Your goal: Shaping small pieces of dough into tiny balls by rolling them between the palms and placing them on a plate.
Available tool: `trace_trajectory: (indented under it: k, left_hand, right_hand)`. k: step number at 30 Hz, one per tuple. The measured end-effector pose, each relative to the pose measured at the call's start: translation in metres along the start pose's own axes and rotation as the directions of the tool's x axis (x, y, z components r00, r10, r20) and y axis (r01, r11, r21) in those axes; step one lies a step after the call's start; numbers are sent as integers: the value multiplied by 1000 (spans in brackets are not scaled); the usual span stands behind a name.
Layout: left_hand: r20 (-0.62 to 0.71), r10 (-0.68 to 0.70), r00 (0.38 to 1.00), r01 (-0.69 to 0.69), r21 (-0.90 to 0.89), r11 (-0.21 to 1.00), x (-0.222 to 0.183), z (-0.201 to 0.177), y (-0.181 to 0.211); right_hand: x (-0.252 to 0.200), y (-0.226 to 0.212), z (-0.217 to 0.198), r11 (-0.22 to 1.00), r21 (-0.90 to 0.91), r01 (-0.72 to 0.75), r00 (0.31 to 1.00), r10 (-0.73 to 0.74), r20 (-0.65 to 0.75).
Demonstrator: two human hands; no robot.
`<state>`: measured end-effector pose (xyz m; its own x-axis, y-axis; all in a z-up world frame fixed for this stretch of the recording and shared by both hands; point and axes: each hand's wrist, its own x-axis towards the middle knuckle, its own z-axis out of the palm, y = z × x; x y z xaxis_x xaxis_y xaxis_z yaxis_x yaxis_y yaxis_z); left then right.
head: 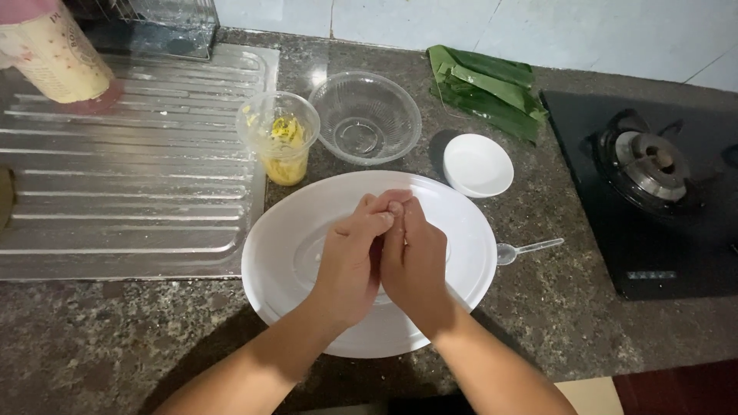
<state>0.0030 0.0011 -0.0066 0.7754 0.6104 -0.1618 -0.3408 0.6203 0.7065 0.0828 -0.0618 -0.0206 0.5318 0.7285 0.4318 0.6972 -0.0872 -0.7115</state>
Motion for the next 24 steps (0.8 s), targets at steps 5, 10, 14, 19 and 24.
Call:
trace_trajectory:
  k: [5,10,14,19,24]
  left_hand:
    - [-14,-4,1000,4,15,1000,-2,1,-1]
    - [-28,-16,999,17,13,1000,-5,6,5]
    - [-58,-46,997,44,-30,999,-3,5,6]
    - [-64,-106,992,102,-52,993,-4,7,10]
    - [-68,-111,992,109,-33,994,5,-4,-4]
  right_hand:
    - [0,-11,-3,999,-19,-27,1000,27,13]
    - [-1,-13,-4,999,-21,-25,1000,25,16]
    - [0,-14,-3,1000,-21,-18,1000,19,23]
    - [1,-15,-2,1000,-21,-18,999,18,33]
    - [0,-15,-2,1000,-20,-19,999,20,44]
